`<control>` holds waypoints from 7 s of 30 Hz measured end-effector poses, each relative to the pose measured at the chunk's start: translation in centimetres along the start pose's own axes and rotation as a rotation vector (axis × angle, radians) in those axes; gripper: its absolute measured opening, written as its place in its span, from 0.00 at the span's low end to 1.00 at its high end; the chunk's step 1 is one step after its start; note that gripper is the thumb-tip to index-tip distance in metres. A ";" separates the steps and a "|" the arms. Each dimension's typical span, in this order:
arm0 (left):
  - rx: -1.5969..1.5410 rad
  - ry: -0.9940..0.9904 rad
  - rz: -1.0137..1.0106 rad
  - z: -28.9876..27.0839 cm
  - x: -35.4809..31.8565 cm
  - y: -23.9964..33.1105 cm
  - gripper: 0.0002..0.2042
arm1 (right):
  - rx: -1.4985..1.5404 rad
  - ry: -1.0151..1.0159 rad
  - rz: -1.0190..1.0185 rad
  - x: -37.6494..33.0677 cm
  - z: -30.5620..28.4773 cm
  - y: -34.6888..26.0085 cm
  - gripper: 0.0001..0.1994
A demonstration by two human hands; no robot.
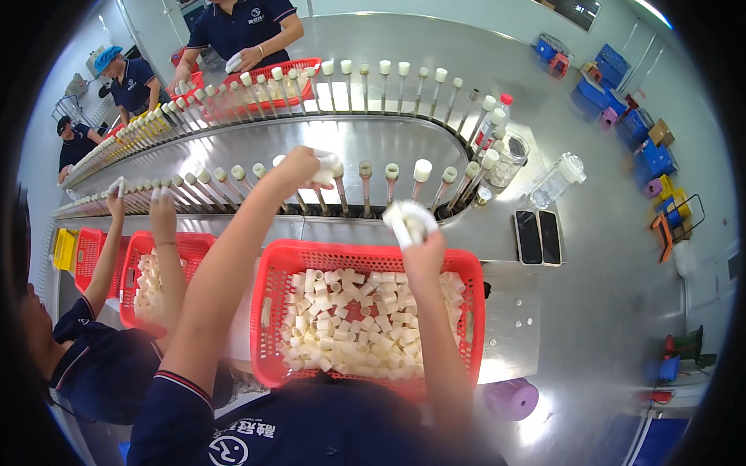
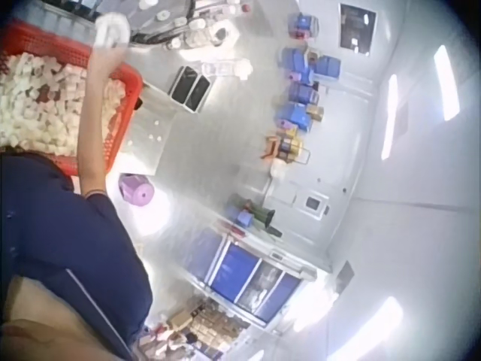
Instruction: The person picks up white plastic cylindrical parts from a red basket and places them onto vertical pegs on a moving industrial conveyor belt.
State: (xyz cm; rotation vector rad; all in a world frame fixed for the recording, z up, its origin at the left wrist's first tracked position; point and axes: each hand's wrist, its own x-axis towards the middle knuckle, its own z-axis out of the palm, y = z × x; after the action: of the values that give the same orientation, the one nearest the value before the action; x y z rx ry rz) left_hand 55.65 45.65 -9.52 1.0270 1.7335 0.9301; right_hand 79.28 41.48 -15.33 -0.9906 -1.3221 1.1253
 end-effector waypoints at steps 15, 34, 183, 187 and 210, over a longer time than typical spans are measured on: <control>-0.818 -0.184 -0.121 4.3 -10.7 -10.3 0.15 | -0.930 -0.011 -0.603 7.6 -0.4 0.7 0.10; -0.578 0.178 0.282 -6.5 -14.0 -11.4 0.15 | 0.670 -0.100 0.604 -6.8 -4.5 0.2 0.21; 0.421 0.823 0.525 -4.1 -0.7 -8.7 0.08 | -0.702 -0.963 0.403 -13.1 -0.1 17.3 0.21; 0.635 0.712 0.535 -2.3 -0.9 -7.5 0.08 | 0.269 -0.578 0.757 -11.7 -0.7 12.5 0.20; -0.394 -0.033 0.129 5.7 -14.4 -12.8 0.19 | 0.033 -0.471 0.193 -8.1 3.8 2.3 0.19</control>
State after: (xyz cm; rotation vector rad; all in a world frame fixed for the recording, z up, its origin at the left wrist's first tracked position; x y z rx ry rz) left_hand 61.58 28.61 -18.38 0.8917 1.3937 1.2697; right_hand 75.93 33.75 -19.15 -0.8716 -1.5930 1.5920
